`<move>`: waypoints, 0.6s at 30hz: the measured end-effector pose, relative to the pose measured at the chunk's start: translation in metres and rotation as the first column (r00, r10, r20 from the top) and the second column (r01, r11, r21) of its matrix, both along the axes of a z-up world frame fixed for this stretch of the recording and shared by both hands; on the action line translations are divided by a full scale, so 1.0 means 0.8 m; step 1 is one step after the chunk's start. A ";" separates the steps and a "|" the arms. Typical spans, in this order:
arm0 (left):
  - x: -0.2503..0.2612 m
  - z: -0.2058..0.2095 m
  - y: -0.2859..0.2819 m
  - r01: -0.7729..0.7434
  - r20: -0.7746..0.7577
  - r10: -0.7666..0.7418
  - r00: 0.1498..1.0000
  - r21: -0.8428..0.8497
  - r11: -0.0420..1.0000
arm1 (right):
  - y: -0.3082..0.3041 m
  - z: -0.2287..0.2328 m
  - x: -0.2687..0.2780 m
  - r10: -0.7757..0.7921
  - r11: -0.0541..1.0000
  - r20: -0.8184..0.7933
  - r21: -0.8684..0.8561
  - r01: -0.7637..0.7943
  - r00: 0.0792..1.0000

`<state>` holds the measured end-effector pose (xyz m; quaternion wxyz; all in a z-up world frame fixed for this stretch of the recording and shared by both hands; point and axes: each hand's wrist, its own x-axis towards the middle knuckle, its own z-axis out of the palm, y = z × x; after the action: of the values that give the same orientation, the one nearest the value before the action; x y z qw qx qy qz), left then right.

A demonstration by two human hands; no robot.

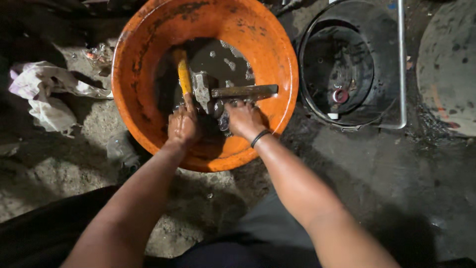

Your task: The person scrubs various metal tools, including a hammer and a wrench, in an orange basin filled with dark soapy water. They use a yellow scrubbing brush to clean the tools one by one, rinsing them in the water and placing them aside on a nearby surface.

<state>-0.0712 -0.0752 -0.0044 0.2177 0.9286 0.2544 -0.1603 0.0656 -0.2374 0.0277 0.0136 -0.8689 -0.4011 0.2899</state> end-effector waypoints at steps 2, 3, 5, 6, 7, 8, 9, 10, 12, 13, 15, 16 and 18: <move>0.004 0.020 0.004 -0.027 0.012 0.027 1.000 -0.038 0.999 | 0.013 0.015 -0.009 0.038 0.994 -0.080 -0.102 -0.047 0.996; 0.008 0.033 0.007 -0.078 -0.017 0.076 0.997 -0.098 0.992 | 0.024 0.023 -0.016 0.063 0.979 -0.104 -0.188 -0.082 0.993; 0.016 0.057 0.010 -0.182 -0.085 0.167 0.982 -0.214 0.960 | 0.035 0.042 -0.018 0.065 0.951 -0.086 -0.297 -0.088 0.994; 0.021 0.065 0.010 -0.170 0.034 0.176 0.984 -0.145 0.975 | 0.036 0.049 -0.013 0.046 0.946 -0.040 -0.319 -0.057 0.998; 0.026 0.069 0.009 -0.166 0.151 0.175 0.973 -0.074 0.983 | 0.037 0.051 -0.011 0.028 0.940 0.006 -0.340 -0.024 1.000; 0.029 0.069 0.010 -0.172 0.266 0.166 0.950 -0.001 0.985 | 0.036 0.049 -0.013 -0.013 0.957 0.045 -0.290 0.025 0.999; 0.036 0.066 0.010 -0.127 0.350 0.129 0.928 -0.028 0.992 | 0.033 0.041 -0.017 -0.054 0.969 0.082 -0.236 0.072 0.995; 0.048 0.058 0.008 -0.076 0.435 0.091 0.896 -0.051 0.996 | 0.030 0.027 -0.017 -0.100 0.977 0.119 -0.178 0.120 0.988; 0.068 0.035 0.008 0.101 0.537 -0.084 0.839 -0.002 0.995 | 0.026 -0.012 -0.011 -0.030 0.977 0.032 -0.209 0.036 0.999; 0.079 0.021 0.002 0.222 0.549 -0.222 0.806 0.067 0.973 | 0.024 -0.032 -0.006 0.006 0.975 -0.013 -0.223 -0.008 1.000; 0.094 0.001 0.004 0.337 0.516 -0.333 0.789 0.089 0.937 | 0.025 -0.057 0.002 0.075 0.965 -0.107 -0.244 -0.099 0.991; 0.102 -0.003 0.004 0.333 0.479 -0.310 0.821 0.039 0.942 | 0.028 -0.055 0.004 0.108 0.957 -0.157 -0.251 -0.145 0.982; 0.113 0.004 -0.001 0.337 0.356 -0.315 0.880 0.000 0.941 | 0.020 -0.014 0.033 0.064 0.996 -0.193 -0.054 -0.076 0.979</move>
<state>0.0194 -0.0763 -0.0011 0.2581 0.9644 0.0464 -0.0344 0.0917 -0.2217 0.0168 0.0153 -0.8224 -0.4191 0.3845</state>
